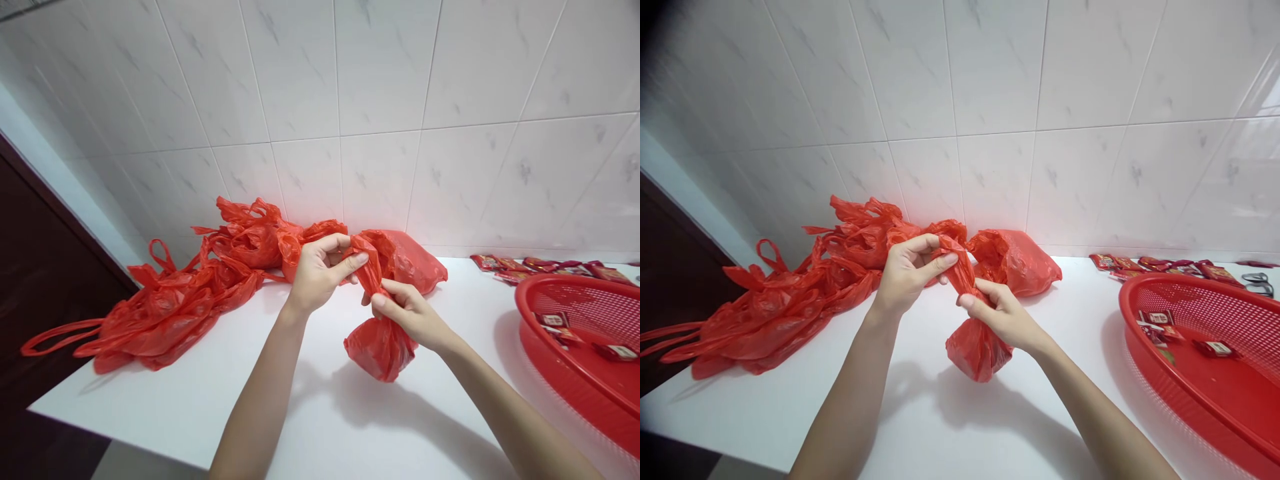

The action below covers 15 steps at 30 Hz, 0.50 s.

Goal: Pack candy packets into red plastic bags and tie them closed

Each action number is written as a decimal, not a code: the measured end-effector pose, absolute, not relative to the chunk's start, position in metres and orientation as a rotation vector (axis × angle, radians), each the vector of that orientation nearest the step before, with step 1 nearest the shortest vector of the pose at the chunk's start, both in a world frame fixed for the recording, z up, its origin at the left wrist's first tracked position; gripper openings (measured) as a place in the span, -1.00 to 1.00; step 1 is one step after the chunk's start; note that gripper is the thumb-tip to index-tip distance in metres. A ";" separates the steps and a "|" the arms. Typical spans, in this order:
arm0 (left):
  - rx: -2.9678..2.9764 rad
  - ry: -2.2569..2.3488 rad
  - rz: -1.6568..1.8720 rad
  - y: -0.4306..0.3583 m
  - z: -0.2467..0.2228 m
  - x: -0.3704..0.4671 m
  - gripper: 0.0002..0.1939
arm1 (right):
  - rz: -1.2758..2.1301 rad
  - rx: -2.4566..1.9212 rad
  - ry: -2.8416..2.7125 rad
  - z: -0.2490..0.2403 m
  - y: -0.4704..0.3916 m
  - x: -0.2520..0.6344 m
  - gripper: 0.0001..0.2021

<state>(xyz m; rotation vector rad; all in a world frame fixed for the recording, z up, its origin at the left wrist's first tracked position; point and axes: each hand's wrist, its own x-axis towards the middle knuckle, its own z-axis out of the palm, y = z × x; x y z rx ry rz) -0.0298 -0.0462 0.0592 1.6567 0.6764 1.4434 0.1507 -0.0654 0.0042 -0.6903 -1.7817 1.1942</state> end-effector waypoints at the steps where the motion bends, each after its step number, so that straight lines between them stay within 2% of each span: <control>1: 1.639 0.684 1.454 -0.046 0.060 -0.031 -0.73 | 1.184 -0.692 -1.815 0.003 -0.065 0.151 -0.61; 6: 1.592 0.659 1.521 -0.044 0.058 -0.032 -0.72 | 1.148 -0.665 -1.876 -0.001 -0.064 0.146 -0.69; 11: 1.610 0.645 1.523 -0.045 0.059 -0.030 -0.70 | 1.146 -0.652 -1.890 0.001 -0.066 0.149 -0.60; 15: 1.684 0.615 1.364 -0.051 0.062 -0.031 -0.71 | 1.151 -0.672 -1.914 0.000 -0.063 0.153 -0.56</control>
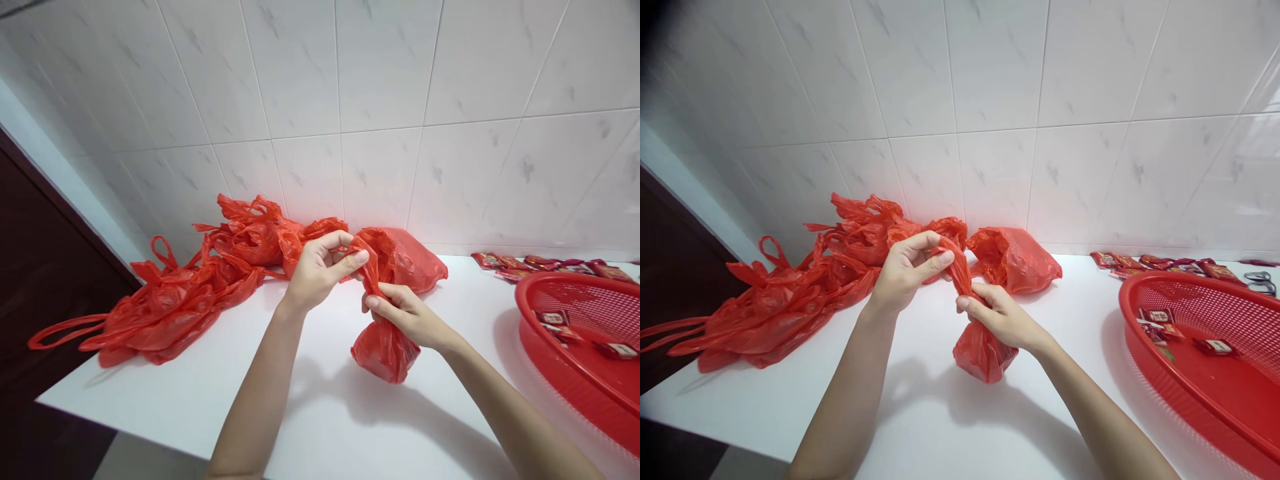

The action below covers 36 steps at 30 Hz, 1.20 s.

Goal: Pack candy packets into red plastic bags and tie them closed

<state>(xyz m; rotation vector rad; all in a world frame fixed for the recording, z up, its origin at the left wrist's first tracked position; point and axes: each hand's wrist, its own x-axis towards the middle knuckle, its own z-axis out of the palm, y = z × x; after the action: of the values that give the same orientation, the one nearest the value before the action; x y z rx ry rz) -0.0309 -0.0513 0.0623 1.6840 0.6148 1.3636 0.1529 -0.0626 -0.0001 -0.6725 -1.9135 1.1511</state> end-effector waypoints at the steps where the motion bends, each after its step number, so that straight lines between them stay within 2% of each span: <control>1: 1.703 0.607 1.328 -0.053 0.063 -0.031 -0.71 | 1.155 -0.663 -1.931 -0.001 -0.062 0.153 -0.55; 5: 1.743 0.566 1.256 -0.061 0.065 -0.031 -0.73 | 1.183 -0.655 -1.990 0.001 -0.062 0.154 -0.48; 8: 1.709 0.527 1.290 -0.063 0.067 -0.031 -0.70 | 1.133 -0.682 -2.115 0.011 -0.065 0.164 -0.57; 10: 1.653 0.530 1.393 -0.062 0.068 -0.033 -0.67 | 1.070 -0.711 -2.269 0.019 -0.067 0.176 -0.66; 14: 1.540 0.635 1.699 -0.057 0.071 -0.050 -0.59 | 0.771 -0.933 -2.372 0.036 -0.075 0.213 -0.43; 18: 1.506 0.719 2.014 -0.053 0.087 -0.092 -0.55 | 0.544 -1.001 -2.328 0.047 -0.091 0.247 -0.49; 20: 1.521 0.814 2.133 -0.051 0.104 -0.120 -0.61 | 0.499 -1.042 -2.351 0.050 -0.099 0.257 -0.50; 23: 1.536 1.025 2.366 -0.043 0.131 -0.163 -0.80 | 0.504 -1.186 -2.396 0.052 -0.105 0.261 -0.43; 25: 1.468 1.238 2.542 -0.033 0.143 -0.189 -0.81 | 0.541 -1.318 -2.444 0.053 -0.106 0.257 -0.38; 28: 1.397 1.680 2.409 -0.019 0.138 -0.223 -0.82 | 0.584 -1.419 -2.547 0.052 -0.107 0.244 -0.32; 31: 1.411 2.251 1.928 -0.014 0.114 -0.248 -0.88 | 0.595 -1.380 -2.640 0.047 -0.108 0.225 -0.29; 36: 1.605 2.474 1.590 -0.020 0.083 -0.270 -0.83 | 0.673 -1.348 -2.849 0.031 -0.112 0.179 -0.48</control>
<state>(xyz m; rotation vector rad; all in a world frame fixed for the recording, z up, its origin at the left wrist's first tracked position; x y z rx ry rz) -0.2704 -0.0203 0.0833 1.6054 2.4745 1.5900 0.1791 -0.1123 0.0311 -1.3481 -2.8492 0.6733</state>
